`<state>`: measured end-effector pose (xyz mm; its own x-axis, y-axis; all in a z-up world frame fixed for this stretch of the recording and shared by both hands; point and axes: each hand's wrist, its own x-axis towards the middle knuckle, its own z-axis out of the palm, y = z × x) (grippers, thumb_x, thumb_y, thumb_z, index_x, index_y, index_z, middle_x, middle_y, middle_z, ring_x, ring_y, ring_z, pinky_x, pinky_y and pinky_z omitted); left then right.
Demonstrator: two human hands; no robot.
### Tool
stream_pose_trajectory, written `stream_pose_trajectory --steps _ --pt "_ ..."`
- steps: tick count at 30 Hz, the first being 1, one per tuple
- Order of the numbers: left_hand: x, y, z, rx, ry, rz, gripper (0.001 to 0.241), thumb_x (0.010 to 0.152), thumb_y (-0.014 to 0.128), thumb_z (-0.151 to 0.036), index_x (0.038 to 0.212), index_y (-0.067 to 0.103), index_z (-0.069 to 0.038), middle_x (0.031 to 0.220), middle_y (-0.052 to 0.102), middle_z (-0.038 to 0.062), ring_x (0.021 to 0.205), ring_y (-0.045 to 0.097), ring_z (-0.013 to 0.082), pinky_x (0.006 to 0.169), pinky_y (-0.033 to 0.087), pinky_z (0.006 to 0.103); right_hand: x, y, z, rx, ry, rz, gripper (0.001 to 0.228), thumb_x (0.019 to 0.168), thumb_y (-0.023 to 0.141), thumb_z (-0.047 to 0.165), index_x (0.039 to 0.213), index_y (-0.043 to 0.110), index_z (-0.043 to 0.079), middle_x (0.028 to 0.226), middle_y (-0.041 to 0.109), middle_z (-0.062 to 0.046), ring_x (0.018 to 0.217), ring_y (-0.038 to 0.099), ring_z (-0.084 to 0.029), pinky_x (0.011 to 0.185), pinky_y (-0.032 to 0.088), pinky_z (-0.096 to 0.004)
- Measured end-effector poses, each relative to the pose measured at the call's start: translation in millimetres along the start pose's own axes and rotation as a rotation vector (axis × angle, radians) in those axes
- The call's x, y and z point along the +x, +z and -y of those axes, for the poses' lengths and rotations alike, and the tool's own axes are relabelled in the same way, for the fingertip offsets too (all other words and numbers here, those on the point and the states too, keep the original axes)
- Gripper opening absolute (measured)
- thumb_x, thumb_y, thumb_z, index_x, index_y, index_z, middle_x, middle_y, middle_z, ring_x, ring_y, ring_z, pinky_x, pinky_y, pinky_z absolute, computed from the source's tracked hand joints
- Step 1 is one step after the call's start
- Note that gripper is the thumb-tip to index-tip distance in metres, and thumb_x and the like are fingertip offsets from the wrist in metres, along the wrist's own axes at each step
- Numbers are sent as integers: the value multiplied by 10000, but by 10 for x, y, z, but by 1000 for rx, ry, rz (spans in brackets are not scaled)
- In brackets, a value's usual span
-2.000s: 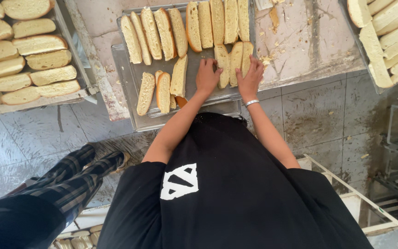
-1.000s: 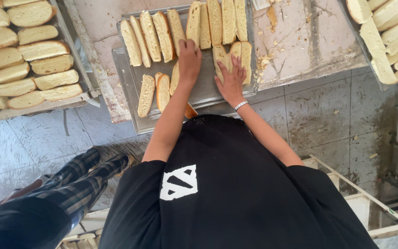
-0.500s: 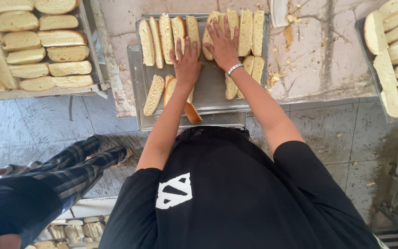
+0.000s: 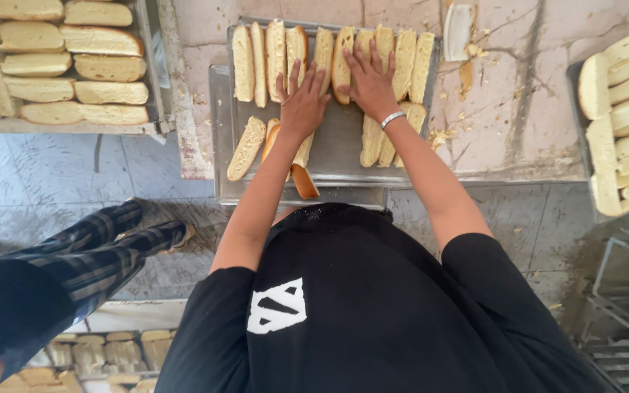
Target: The person arranges sliced bread on a metal tray, then wipes the tray surface with a piece of bread. They continue to pick up and arrange more sliced bread on the tray.
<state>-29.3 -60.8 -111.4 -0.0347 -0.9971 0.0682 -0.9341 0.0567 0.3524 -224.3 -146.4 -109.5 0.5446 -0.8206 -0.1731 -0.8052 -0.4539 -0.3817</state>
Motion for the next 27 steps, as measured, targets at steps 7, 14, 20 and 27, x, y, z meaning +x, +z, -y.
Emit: stream_pose_trajectory --steps 7,14,20,27 --pt "9 -10 -74 11 2 -87 524 973 621 -279 1466 520 -129 1565 446 114 1506 292 323 1189 104 634 -14 242 -37 -107 -11 -38 817 1049 467 611 1700 225 182 1751 224 -74 1620 77 -342 1229 -70 -669" --pt "70 18 86 -169 -387 -234 466 939 687 -243 1313 556 1 1219 568 181 1126 548 371 1013 453 483 24 30 271 -15 -24 -70 665 1102 509 533 1655 305 226 1719 151 -155 1594 72 -347 1229 -25 -644" --pt "75 144 74 -305 -333 -249 391 1005 665 -174 1339 556 -3 1250 552 189 1139 551 391 987 474 492 356 -10 578 -62 -122 -17 595 1113 430 543 1659 359 315 1740 126 -113 1603 50 -339 1239 -13 -662" --pt "40 -32 432 -196 -437 -294 476 938 684 -128 1363 526 19 1242 529 179 1122 542 384 975 470 487 460 -6 712 -135 -88 176 625 1085 325 598 1660 230 373 1759 45 -57 1619 2 -317 1251 -32 -669"
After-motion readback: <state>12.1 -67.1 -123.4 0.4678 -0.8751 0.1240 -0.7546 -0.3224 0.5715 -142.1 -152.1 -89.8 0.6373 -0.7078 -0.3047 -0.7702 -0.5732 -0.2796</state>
